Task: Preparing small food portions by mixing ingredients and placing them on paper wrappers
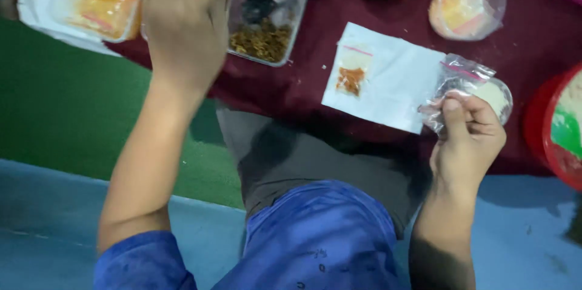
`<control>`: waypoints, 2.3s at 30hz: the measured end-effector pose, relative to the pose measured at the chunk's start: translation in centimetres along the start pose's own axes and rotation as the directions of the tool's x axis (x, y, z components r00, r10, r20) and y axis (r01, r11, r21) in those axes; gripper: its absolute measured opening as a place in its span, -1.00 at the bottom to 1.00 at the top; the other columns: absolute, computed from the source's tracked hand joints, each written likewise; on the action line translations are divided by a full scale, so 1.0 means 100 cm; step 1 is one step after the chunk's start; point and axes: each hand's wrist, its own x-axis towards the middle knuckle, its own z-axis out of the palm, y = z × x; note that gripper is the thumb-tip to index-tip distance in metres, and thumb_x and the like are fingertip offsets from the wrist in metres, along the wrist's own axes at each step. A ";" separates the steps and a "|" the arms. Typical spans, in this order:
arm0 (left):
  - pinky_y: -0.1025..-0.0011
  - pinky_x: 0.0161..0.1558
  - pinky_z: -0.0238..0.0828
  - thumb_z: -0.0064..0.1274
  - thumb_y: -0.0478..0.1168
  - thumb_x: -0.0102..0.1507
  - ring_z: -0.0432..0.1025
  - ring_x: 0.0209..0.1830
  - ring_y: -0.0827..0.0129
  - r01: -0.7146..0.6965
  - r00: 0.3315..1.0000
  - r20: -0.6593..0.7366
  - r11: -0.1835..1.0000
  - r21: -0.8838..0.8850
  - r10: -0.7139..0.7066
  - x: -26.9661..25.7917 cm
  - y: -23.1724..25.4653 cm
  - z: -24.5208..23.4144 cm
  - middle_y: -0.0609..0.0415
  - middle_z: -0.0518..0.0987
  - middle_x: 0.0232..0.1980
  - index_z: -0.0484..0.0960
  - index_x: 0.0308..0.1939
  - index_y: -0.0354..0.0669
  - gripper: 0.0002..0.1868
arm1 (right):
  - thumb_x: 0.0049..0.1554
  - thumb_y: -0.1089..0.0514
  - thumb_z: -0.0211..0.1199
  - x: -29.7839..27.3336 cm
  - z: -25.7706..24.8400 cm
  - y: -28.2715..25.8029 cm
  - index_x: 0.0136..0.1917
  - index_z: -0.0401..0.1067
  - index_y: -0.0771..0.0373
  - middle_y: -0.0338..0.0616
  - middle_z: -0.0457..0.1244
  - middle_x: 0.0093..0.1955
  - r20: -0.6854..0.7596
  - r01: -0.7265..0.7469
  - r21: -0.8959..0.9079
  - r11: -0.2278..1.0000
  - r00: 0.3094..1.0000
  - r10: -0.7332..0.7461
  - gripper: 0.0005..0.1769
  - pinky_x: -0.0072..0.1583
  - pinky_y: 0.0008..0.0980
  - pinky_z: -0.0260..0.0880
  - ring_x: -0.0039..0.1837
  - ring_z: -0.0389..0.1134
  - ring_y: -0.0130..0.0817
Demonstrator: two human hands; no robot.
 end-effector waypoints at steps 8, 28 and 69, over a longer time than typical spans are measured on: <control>0.39 -0.04 0.50 0.07 -0.35 0.38 0.55 -0.11 0.22 -0.100 0.967 0.183 0.926 -0.365 0.176 -0.039 0.087 0.049 0.11 0.58 -0.17 0.71 -0.22 -0.06 -0.85 | 0.30 0.35 0.26 -0.008 -0.047 0.039 0.04 0.50 0.35 -0.21 0.30 -0.26 -0.015 -0.011 -0.092 0.996 1.000 0.010 -0.96 -0.12 -0.60 0.45 -0.20 0.35 -0.60; 0.17 0.18 0.43 0.18 -0.39 0.30 0.52 0.05 0.02 -0.049 0.948 0.225 0.805 -0.591 0.223 -0.058 0.151 0.123 -0.08 0.60 0.08 0.65 0.04 -0.15 -0.76 | 0.32 0.34 0.26 -0.020 -0.088 0.027 0.09 0.50 0.36 -0.11 0.29 -0.22 -0.087 0.102 -0.217 0.971 0.989 -0.123 -0.93 -0.17 -0.54 0.42 -0.17 0.32 -0.53; 0.24 -0.32 0.26 -0.05 -0.47 0.33 0.34 -0.31 0.29 0.782 0.508 0.795 0.565 -0.263 -0.333 -0.012 0.122 0.123 0.10 0.36 -0.34 0.15 0.42 -0.03 -0.39 | 0.24 0.37 0.27 0.006 -0.056 0.016 0.11 0.64 0.35 -0.17 0.41 -0.21 0.006 0.119 -0.465 0.877 0.991 -0.131 -0.80 -0.12 -0.74 0.28 -0.21 0.33 -0.73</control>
